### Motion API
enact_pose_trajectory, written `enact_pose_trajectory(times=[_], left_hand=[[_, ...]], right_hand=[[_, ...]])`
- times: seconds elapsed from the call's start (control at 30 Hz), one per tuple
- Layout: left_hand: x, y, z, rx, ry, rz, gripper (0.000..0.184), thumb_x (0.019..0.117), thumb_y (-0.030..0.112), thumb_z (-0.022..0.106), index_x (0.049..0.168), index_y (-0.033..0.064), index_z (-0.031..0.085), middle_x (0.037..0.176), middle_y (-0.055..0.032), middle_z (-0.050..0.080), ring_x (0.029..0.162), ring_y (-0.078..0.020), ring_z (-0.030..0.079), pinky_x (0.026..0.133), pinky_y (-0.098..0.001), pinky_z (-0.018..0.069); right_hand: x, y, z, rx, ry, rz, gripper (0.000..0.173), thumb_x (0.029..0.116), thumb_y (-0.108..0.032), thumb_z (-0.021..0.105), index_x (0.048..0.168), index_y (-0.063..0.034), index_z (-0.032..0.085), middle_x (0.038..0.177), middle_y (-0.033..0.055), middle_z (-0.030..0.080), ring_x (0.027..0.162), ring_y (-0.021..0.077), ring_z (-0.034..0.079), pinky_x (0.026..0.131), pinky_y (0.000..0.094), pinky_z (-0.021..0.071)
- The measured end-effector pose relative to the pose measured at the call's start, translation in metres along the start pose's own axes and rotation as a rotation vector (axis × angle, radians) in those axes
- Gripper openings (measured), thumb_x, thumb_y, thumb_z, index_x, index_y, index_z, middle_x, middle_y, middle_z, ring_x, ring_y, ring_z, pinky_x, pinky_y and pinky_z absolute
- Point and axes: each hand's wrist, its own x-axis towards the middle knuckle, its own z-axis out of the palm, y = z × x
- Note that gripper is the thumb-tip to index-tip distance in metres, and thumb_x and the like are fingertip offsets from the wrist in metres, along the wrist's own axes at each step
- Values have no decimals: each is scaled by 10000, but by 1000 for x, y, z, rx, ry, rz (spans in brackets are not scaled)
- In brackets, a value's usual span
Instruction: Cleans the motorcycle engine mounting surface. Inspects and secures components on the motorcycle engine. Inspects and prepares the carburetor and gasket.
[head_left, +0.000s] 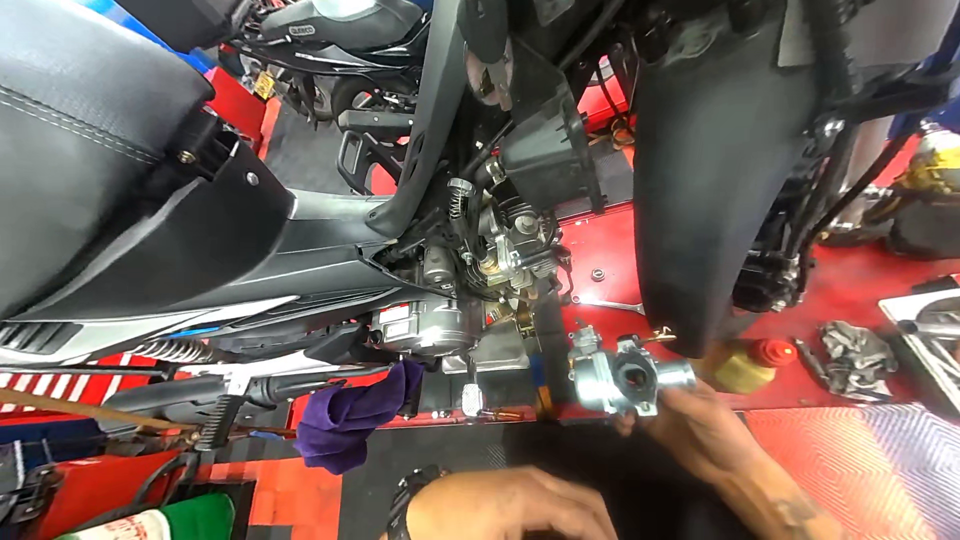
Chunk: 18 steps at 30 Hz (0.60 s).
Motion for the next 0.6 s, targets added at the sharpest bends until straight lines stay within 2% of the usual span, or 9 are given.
enact_pose_trajectory(times=[0.1,0.17,0.27,0.4,0.6], left_hand=[[3,25,-2,477,336,-44,604,839,500,810,1254,80,684,1136,-83,672,916,-135,652,771,-290,581],[11,27,0,753,589,-64,613,799,497,850,1274,147,683,1182,-45,673,981,-120,663,810,-308,600],[24,19,-3,850,840,10,643,754,518,879,1248,149,697,1224,-26,657,1092,-128,648,889,-328,603],[36,9,-11,828,919,48,639,745,488,892,1256,156,699,1358,-13,601,1257,-168,580,1009,-371,570],[45,-5,-14,691,926,75,650,733,469,903,1255,138,699,1385,-20,599,1295,-190,565,1052,-391,552]], right_hand=[[-1,0,1,-11,13,-7,312,974,-298,690,1245,-145,708,1103,122,738,906,203,735,800,376,626],[-1,2,2,6,6,-22,297,984,-271,679,1243,-128,704,1115,126,733,917,205,732,805,378,624],[1,4,3,44,-28,-36,292,996,-216,655,1265,-107,690,1167,120,725,977,202,730,851,376,619],[2,4,6,37,-29,-23,290,995,-193,655,1268,-98,683,1171,127,716,984,206,724,846,381,619],[2,4,9,-19,-35,-26,246,1011,-218,638,1233,-127,693,1156,104,721,974,186,725,838,370,621]])
